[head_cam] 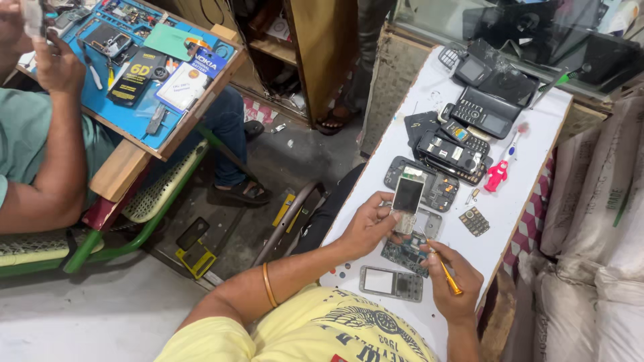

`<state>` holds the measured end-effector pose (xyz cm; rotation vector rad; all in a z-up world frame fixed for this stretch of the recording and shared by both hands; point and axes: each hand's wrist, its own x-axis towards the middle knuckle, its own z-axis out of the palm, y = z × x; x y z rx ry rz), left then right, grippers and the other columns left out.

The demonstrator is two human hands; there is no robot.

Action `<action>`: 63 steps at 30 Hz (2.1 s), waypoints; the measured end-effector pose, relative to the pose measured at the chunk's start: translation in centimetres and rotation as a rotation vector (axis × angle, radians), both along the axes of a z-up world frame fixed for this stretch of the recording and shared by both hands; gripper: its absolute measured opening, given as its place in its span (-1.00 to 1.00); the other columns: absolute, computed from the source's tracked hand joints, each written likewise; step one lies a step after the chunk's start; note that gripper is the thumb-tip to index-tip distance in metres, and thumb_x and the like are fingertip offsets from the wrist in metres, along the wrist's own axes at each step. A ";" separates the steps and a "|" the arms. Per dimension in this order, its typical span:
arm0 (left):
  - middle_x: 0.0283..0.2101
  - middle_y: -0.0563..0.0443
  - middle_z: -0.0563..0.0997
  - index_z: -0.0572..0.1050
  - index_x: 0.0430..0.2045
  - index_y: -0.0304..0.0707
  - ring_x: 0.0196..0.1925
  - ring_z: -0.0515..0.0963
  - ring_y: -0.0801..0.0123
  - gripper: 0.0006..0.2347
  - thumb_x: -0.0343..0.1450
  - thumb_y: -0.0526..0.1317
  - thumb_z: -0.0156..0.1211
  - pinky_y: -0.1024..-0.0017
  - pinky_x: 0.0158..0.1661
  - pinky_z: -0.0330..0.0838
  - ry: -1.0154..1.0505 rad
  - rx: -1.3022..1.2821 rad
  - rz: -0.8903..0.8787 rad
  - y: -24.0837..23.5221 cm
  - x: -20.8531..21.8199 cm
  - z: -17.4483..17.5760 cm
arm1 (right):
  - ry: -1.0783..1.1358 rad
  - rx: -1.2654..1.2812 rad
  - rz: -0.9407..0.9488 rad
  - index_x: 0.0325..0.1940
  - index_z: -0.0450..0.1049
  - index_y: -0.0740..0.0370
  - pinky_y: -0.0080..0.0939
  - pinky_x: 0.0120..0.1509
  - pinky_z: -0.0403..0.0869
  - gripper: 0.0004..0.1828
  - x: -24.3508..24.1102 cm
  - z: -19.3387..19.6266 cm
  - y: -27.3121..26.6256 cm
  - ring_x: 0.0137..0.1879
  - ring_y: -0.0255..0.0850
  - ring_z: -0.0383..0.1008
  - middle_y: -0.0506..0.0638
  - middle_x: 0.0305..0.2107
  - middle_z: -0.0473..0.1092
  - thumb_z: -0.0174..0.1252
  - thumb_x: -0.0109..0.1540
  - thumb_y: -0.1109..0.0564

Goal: The person uses a yellow screwdriver to work on a disassembled mobile phone, repeatedly prying and adjusting the screen and keypad assembly. They handle the phone body, screen, and keypad, occasionally setting parts down and picking them up again while another person works nearby.

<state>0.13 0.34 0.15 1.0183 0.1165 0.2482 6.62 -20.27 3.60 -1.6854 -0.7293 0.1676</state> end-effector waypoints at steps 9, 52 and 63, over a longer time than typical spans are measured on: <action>-0.01 -0.16 0.61 0.18 0.14 -0.37 -0.14 0.68 0.33 -0.67 0.53 -0.32 0.11 0.44 -0.23 0.64 0.067 0.032 0.021 -0.1 0.2 0.6 | 0.020 -0.010 0.005 0.07 0.54 0.42 -0.38 -0.15 0.54 -0.74 0.0 0.4 0.0 -0.26 -0.34 0.56 0.10 -0.23 0.59 0.13 0.31 0.30; -0.03 -0.20 0.59 0.05 0.24 -0.29 -0.07 0.68 0.29 -0.59 0.54 -0.35 0.07 0.35 -0.07 0.61 0.021 0.013 -0.019 0.0 0.3 0.2 | -0.006 0.010 0.019 0.07 0.53 0.43 -0.39 -0.18 0.55 -0.73 0.1 0.6 0.3 -0.26 -0.36 0.58 0.09 -0.23 0.59 0.13 0.30 0.30; -0.06 -0.23 0.58 0.02 0.24 -0.29 -0.10 0.68 0.24 -0.57 0.55 -0.36 0.08 0.33 -0.12 0.63 -0.027 -0.041 0.034 -0.1 0.4 -1.1 | -0.022 -0.051 -0.013 0.03 0.55 0.44 -0.37 -0.17 0.53 -0.77 -0.2 1.0 0.4 -0.28 -0.34 0.57 0.08 -0.25 0.59 0.13 0.32 0.29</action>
